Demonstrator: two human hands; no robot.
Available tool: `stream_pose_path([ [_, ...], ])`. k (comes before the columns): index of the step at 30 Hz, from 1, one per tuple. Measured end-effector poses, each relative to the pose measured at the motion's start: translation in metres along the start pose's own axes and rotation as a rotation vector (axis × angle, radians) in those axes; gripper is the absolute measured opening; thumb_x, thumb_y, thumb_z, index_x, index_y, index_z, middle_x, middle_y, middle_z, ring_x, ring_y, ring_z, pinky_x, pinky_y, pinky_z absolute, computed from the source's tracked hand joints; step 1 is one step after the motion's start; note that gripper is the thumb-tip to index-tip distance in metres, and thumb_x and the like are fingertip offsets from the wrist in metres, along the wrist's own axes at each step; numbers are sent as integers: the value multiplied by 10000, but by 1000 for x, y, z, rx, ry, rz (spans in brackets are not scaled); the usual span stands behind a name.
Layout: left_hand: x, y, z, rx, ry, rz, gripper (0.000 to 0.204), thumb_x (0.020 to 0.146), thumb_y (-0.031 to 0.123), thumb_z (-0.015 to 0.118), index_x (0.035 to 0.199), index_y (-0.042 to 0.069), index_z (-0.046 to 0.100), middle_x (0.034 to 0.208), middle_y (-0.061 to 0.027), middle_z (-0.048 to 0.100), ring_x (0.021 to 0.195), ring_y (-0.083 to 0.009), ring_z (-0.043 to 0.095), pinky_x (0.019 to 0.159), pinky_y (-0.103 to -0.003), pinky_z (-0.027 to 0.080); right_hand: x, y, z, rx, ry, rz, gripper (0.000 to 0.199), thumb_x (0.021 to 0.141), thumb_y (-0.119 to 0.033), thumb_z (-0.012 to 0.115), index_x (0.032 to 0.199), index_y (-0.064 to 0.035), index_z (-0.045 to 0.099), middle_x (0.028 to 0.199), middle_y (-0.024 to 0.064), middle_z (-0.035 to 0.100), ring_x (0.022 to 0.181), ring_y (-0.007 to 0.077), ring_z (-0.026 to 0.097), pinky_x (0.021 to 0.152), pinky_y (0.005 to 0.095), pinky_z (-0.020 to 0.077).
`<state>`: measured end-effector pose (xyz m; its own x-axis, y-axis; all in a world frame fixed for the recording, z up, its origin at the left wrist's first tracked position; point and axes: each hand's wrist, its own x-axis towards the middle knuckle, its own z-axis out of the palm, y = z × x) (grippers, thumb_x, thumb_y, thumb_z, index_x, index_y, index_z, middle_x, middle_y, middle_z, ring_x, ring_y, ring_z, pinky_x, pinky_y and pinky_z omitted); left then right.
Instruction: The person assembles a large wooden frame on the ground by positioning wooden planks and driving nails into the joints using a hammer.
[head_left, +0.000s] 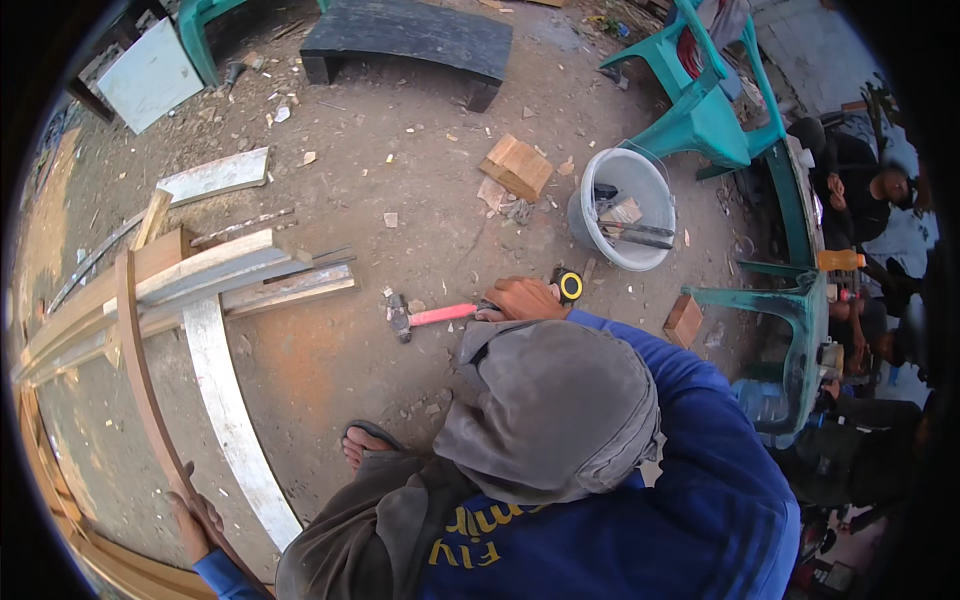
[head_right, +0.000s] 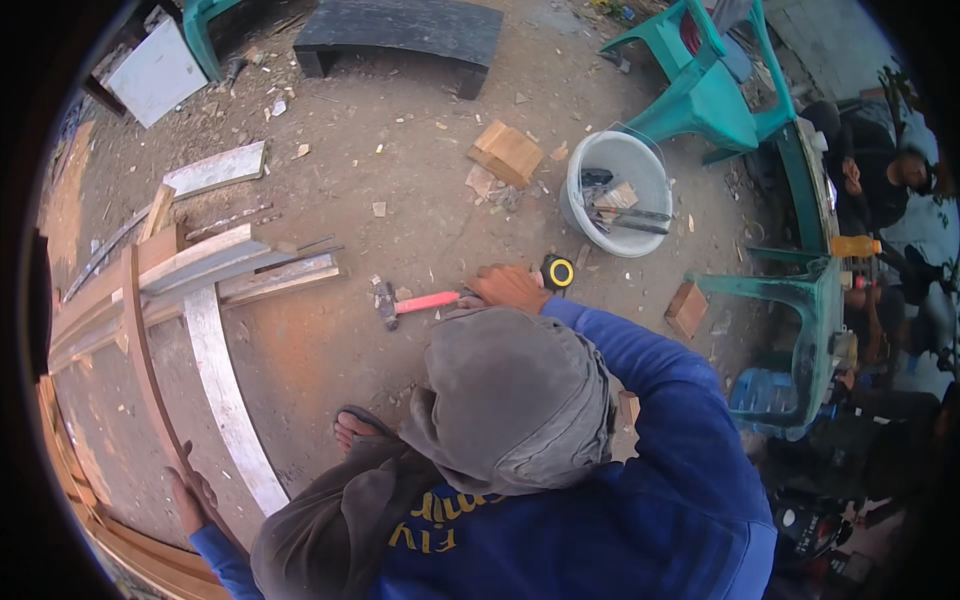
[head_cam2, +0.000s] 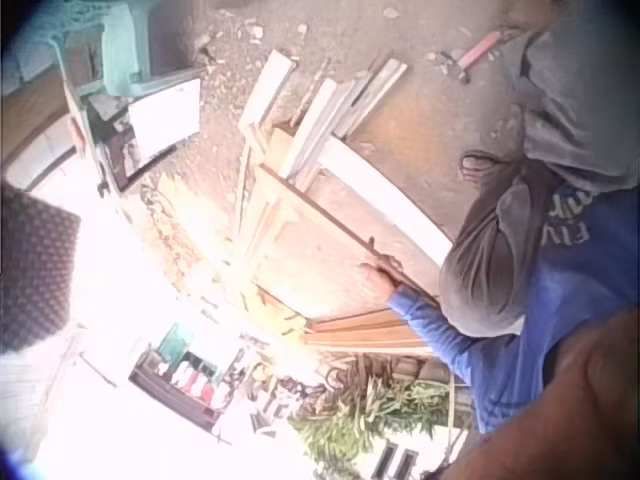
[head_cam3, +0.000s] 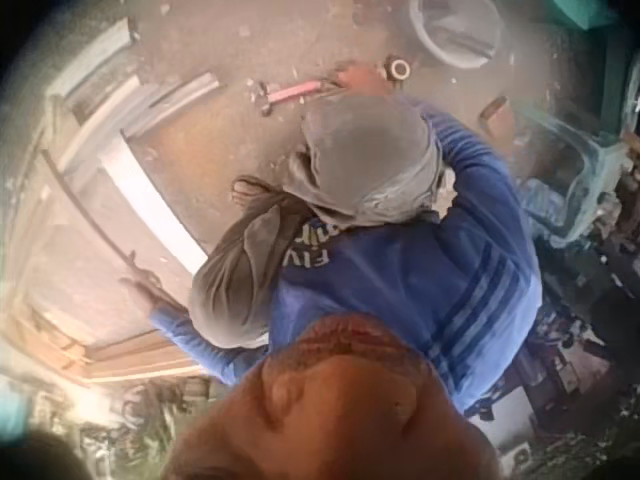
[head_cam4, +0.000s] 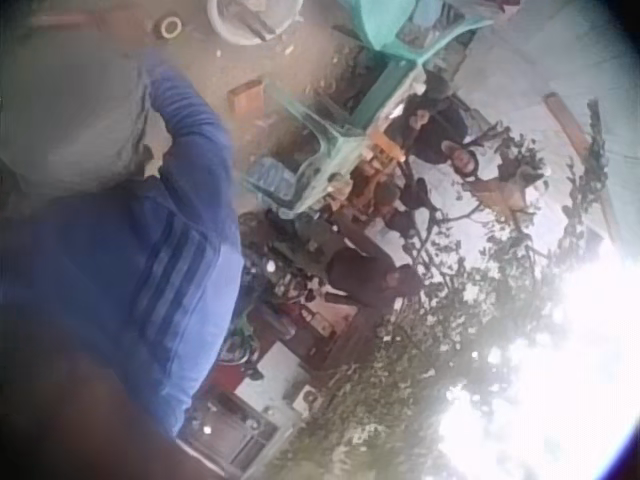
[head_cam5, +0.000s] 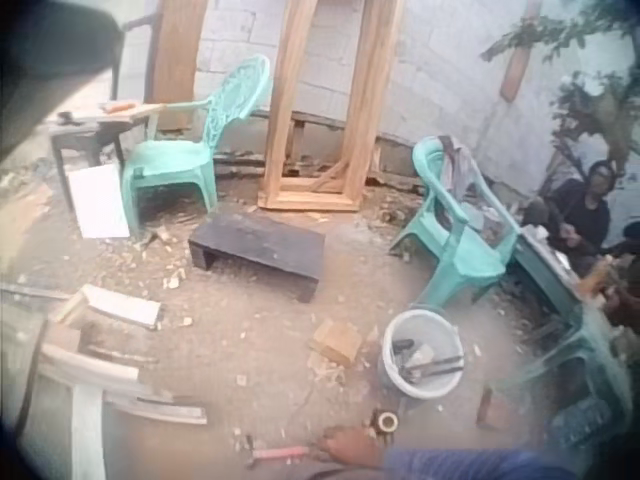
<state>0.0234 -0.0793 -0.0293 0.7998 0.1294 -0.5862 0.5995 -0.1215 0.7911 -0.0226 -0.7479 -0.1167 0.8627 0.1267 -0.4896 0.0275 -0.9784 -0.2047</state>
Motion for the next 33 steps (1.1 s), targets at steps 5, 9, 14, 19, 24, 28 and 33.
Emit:
stream_pose_path([
  [5,14,38,27,40,100,-173,942,935,807,370,1489,49,456,633,-15,509,465,-114,485,415,-234,389,-48,12,2,210,475,-8,367,938,-384,656,1001,-26,706,947,171,642,918,349,651,795,469,518],
  [9,6,66,48,214,346,-98,947,928,815,370,1477,50,472,687,-35,528,497,-126,500,437,-246,403,-71,56,-66,733,634,267,216,927,-226,660,1019,-43,729,945,176,690,901,380,664,795,450,513],
  [14,19,52,80,347,455,-49,953,918,825,370,1461,52,492,753,-61,551,537,-140,518,464,-261,421,-92,219,-51,519,711,654,187,907,-127,622,1002,-69,773,937,212,726,875,401,706,789,475,541],
  [19,12,57,78,439,576,26,959,908,835,370,1446,54,513,820,-86,575,577,-154,537,492,-275,438,-26,256,-11,323,515,517,202,870,-139,647,1011,-92,783,951,231,729,904,412,709,829,492,557],
  [24,0,40,65,476,642,75,966,898,845,370,1431,56,533,886,-111,599,617,-168,555,519,-290,456,31,259,-1,341,281,782,281,841,-248,699,1008,-35,776,989,258,732,973,424,713,893,502,562],
  [28,3,40,51,452,605,-5,941,906,833,370,1400,58,574,908,-130,642,621,-179,584,531,-293,477,24,252,-9,295,323,929,367,847,-325,722,1022,-4,762,1037,287,716,992,437,707,887,506,562],
  [33,9,38,-1,412,568,-145,898,922,809,371,1393,76,589,883,-121,665,635,-185,636,533,-287,493,43,252,10,285,346,967,371,868,-317,694,1035,9,751,1076,297,704,1010,452,698,897,521,552],
])
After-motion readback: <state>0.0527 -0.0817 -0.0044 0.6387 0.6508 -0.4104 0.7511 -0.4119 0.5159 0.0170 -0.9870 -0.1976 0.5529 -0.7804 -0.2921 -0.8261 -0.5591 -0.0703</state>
